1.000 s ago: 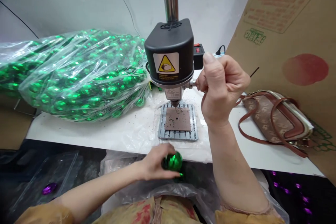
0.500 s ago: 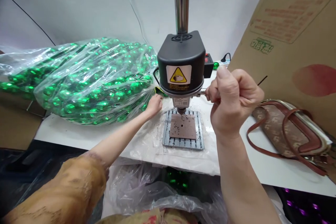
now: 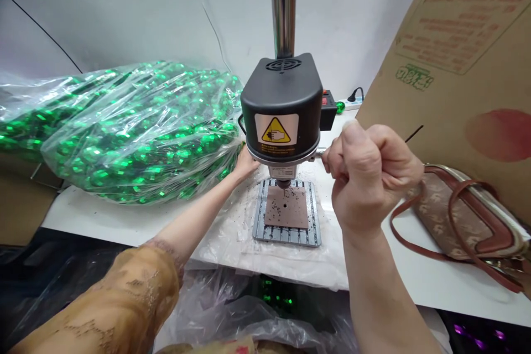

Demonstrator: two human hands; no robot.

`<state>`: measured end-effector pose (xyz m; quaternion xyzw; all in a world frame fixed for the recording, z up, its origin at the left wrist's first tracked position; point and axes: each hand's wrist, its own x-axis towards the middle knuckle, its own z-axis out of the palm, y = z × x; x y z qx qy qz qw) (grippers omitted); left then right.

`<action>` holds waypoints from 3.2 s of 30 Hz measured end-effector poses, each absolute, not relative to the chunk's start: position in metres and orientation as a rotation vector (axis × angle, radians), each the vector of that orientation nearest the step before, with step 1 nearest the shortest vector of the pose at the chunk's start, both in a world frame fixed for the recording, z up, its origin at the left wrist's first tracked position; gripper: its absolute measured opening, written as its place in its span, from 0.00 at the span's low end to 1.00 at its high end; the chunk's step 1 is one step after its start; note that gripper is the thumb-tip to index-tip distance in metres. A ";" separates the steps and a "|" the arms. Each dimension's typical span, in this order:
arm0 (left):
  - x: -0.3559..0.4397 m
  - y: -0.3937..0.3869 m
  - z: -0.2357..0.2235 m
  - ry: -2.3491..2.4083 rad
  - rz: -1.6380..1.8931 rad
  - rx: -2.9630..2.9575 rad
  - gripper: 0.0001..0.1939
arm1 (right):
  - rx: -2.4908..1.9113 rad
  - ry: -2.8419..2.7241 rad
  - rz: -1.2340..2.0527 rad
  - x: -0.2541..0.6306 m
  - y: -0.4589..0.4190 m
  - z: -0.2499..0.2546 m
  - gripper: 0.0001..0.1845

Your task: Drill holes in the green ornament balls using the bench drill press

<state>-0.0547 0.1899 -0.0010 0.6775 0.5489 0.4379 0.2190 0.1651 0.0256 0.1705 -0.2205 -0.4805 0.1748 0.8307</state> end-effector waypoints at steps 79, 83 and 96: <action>-0.005 0.042 -0.032 1.058 1.100 1.679 0.31 | -0.233 -1.172 0.128 0.167 0.025 0.116 0.24; -0.006 0.041 -0.030 1.064 1.093 1.682 0.31 | -0.224 -1.196 0.090 0.168 0.024 0.105 0.24; -0.009 -0.001 -0.008 1.256 1.210 1.777 0.26 | -0.527 -0.999 0.408 0.163 0.027 0.179 0.23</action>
